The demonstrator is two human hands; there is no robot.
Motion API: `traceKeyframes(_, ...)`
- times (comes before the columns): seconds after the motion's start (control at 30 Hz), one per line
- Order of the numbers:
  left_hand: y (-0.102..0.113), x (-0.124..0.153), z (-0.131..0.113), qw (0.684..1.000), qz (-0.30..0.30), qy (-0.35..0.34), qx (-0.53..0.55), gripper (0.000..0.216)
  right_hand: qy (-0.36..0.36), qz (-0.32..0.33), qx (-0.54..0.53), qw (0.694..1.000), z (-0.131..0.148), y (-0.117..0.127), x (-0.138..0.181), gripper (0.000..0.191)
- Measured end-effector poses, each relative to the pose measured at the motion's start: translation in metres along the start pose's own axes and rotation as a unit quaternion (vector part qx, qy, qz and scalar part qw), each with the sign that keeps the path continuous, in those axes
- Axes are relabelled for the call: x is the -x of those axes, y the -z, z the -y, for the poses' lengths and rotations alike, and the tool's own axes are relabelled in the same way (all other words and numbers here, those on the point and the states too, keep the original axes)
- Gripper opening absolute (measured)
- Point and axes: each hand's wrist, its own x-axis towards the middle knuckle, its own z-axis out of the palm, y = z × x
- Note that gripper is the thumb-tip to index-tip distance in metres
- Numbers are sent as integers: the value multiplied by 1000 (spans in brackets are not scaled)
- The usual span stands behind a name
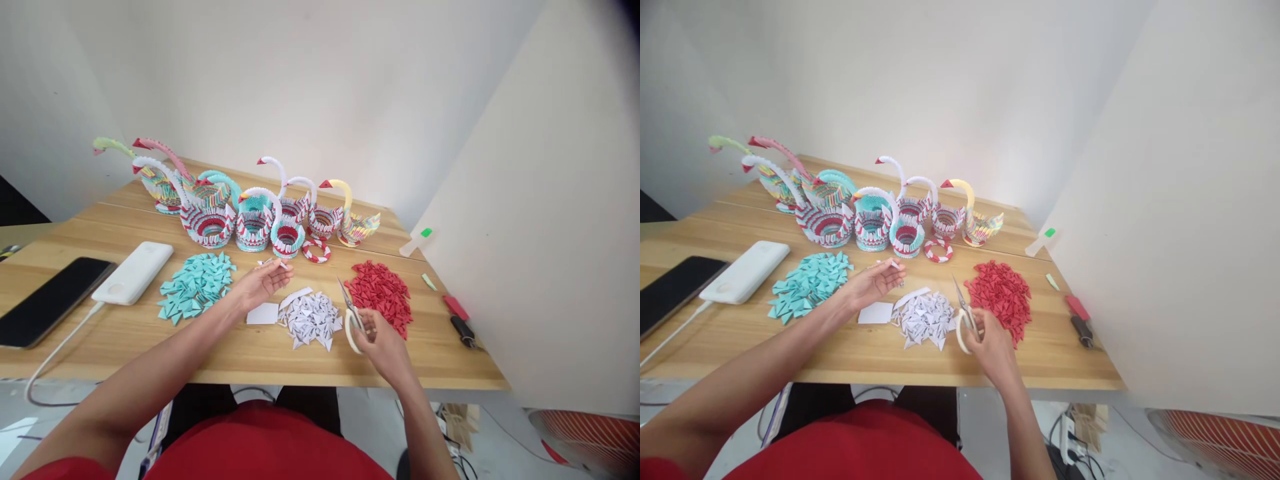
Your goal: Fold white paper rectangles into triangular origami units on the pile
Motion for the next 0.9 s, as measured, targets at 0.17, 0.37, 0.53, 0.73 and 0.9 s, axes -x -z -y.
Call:
traceKeyframes(0.17, -1, 3, 0, 1000, 26, 17, 4, 12, 64, 9, -128, 990, 44, -7, 3, 36)
traceKeyframes(0.37, -7, 7, 0, 999, 8, 46, 14, 11, 147, 16, -141, 979, 66, -24, 4, 39)
traceKeyframes(0.53, -11, 10, -1, 998, 12, 53, 20, 12, 170, 6, -132, 977, 66, -25, 2, 37)
traceKeyframes(0.73, -10, 9, -1, 998, 30, 51, 23, 14, 180, 12, -132, 975, 66, -23, 2, 36)
traceKeyframes(0.9, -10, 10, -2, 998, 16, 50, 25, 16, 173, 27, -133, 976, 67, -20, 3, 36)
